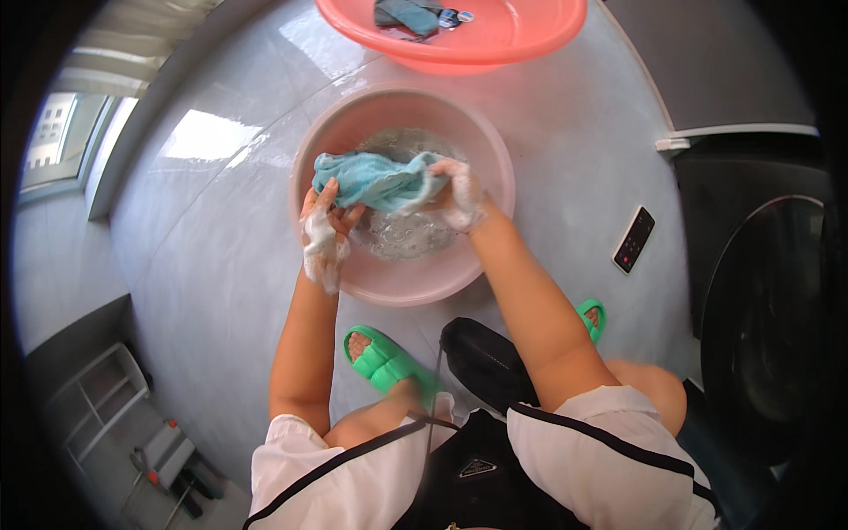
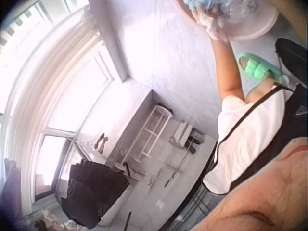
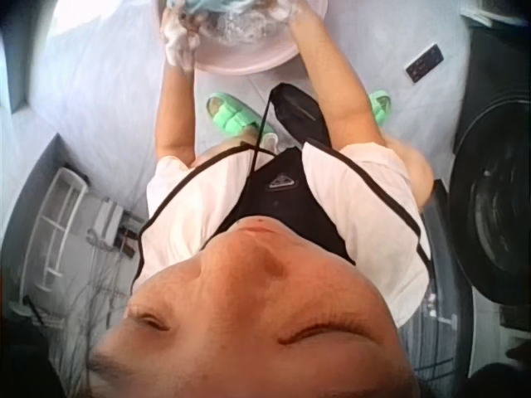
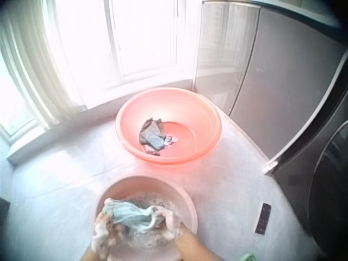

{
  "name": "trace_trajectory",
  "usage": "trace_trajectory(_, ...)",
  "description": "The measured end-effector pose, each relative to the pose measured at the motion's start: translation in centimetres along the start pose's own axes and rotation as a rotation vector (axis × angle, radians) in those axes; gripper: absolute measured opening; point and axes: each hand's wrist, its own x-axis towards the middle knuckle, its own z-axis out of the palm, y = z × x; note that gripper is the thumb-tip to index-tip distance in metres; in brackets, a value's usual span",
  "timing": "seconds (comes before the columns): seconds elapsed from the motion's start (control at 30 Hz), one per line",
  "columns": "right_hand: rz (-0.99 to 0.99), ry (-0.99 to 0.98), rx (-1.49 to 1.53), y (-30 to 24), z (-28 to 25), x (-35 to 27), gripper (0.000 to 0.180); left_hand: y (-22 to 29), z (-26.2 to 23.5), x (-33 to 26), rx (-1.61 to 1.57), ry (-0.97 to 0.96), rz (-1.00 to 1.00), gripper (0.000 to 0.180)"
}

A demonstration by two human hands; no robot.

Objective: The person washes a blue cloth in a pink basin of soapy water by hand, scrubbing the fabric against itself, then applies soap from a bar to the cloth and continues scrubbing.

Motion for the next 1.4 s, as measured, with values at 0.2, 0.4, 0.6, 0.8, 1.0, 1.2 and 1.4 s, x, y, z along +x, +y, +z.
trace_trajectory(0.2, -0.179, 0.337, -0.359, 2.7, 1.6, 1.7, 0.057, -0.7, -5.4, 4.2, -0.014, 0.191, 0.041, 0.028)
trace_trajectory(0.4, -0.186, 0.646, -2.036, 11.4, -0.3, 6.3, 0.076, -6.6, -6.1, 6.9, 0.819, 0.269, 0.022, 0.084)
trace_trajectory(0.6, -0.262, -0.223, -2.385, 13.2, -0.5, 13.2, 0.073, -6.3, -9.4, 11.5, 0.779, 0.412, -0.489, 0.084)
trace_trajectory(0.8, -0.402, 0.608, -2.416, 18.2, 0.5, 16.3, 0.071, -5.8, -8.3, 12.0, 0.251, 0.322, -0.422, 0.079)
trace_trajectory(1.0, -0.299, 0.245, -2.201, 16.4, 4.4, 16.4, 0.084, -4.0, -10.4, 11.8, 0.161, 0.350, -0.443, 0.074)
trace_trajectory(1.2, -0.389, -0.029, -2.314, 12.7, 3.6, 15.5, 0.079, -3.4, -9.3, 11.2, 0.139, 0.397, -0.478, 0.070)
trace_trajectory(1.4, -0.421, 0.410, -1.425, 11.1, 0.1, 13.4, 0.045, -7.3, -2.3, 9.8, 0.122, 0.380, -0.578, 0.066)
